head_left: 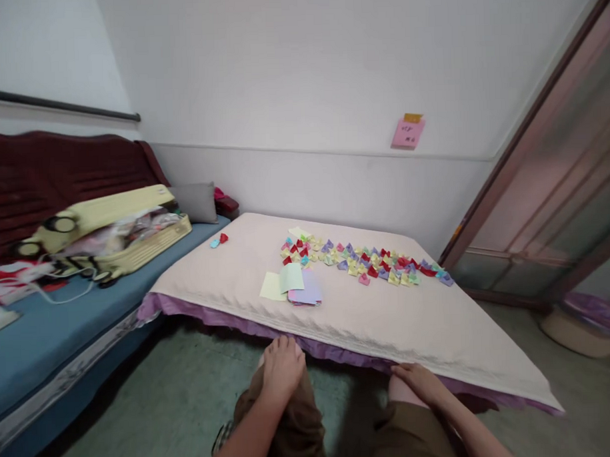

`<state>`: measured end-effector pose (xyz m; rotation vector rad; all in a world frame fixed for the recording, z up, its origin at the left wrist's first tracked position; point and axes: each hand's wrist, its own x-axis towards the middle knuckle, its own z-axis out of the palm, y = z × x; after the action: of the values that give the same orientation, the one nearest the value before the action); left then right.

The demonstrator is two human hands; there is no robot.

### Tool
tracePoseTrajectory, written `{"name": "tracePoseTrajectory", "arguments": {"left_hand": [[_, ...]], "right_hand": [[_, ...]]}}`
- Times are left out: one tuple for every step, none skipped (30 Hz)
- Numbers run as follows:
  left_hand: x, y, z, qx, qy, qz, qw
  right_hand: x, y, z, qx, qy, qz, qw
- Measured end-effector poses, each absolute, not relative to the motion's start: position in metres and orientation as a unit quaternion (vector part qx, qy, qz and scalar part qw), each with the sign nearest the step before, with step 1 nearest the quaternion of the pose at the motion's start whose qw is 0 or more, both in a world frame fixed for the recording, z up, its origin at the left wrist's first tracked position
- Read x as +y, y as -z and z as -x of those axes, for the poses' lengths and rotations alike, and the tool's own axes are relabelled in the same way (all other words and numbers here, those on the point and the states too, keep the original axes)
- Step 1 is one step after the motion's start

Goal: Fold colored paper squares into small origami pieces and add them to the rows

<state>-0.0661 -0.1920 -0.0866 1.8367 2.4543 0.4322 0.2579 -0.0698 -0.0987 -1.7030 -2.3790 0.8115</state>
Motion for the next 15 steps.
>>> {"name": "tracePoseTrajectory", "arguments": {"left_hand": [[-0.195,0.084,0.068,0.795,-0.139,-0.590,0.020],[-0.198,0.081,0.069,0.796,-0.138,-0.589,0.017],[-0.201,0.079,0.071,0.797,-0.136,-0.588,0.015],[-0.204,0.077,0.072,0.796,-0.136,-0.589,0.014],[-0.206,0.075,0.073,0.796,-0.136,-0.590,0.011],[-0.209,0.073,0.074,0.796,-0.138,-0.590,0.008],[-0.213,0.070,0.074,0.795,-0.140,-0.590,0.003],[-0.216,0.068,0.074,0.794,-0.144,-0.590,-0.002],[-0.220,0.065,0.074,0.793,-0.147,-0.590,-0.007],[-0.224,0.063,0.073,0.792,-0.151,-0.591,-0.013],[-0.228,0.061,0.072,0.791,-0.154,-0.591,-0.018],[-0.231,0.059,0.071,0.791,-0.157,-0.591,-0.024],[-0.234,0.057,0.070,0.791,-0.159,-0.590,-0.030],[-0.237,0.056,0.070,0.792,-0.160,-0.588,-0.037],[-0.239,0.056,0.070,0.794,-0.162,-0.584,-0.044]], "right_hand": [[-0.073,0.097,-0.259,-0.785,-0.264,0.558,0.056],[-0.076,0.094,-0.261,-0.787,-0.257,0.557,0.064],[-0.080,0.092,-0.265,-0.789,-0.249,0.557,0.074],[-0.084,0.089,-0.269,-0.791,-0.238,0.557,0.084],[-0.088,0.087,-0.274,-0.794,-0.226,0.556,0.096],[-0.092,0.085,-0.279,-0.797,-0.213,0.554,0.107],[-0.095,0.083,-0.284,-0.801,-0.202,0.552,0.116],[-0.099,0.082,-0.288,-0.804,-0.191,0.548,0.125],[-0.101,0.082,-0.290,-0.807,-0.181,0.547,0.132],[-0.103,0.082,-0.291,-0.807,-0.173,0.547,0.138],[-0.104,0.083,-0.290,-0.809,-0.164,0.546,0.145],[-0.105,0.085,-0.287,-0.810,-0.159,0.544,0.150],[-0.105,0.087,-0.283,-0.813,-0.154,0.541,0.154],[-0.104,0.090,-0.277,-0.815,-0.149,0.538,0.157],[-0.104,0.093,-0.271,-0.816,-0.145,0.536,0.160]]}}
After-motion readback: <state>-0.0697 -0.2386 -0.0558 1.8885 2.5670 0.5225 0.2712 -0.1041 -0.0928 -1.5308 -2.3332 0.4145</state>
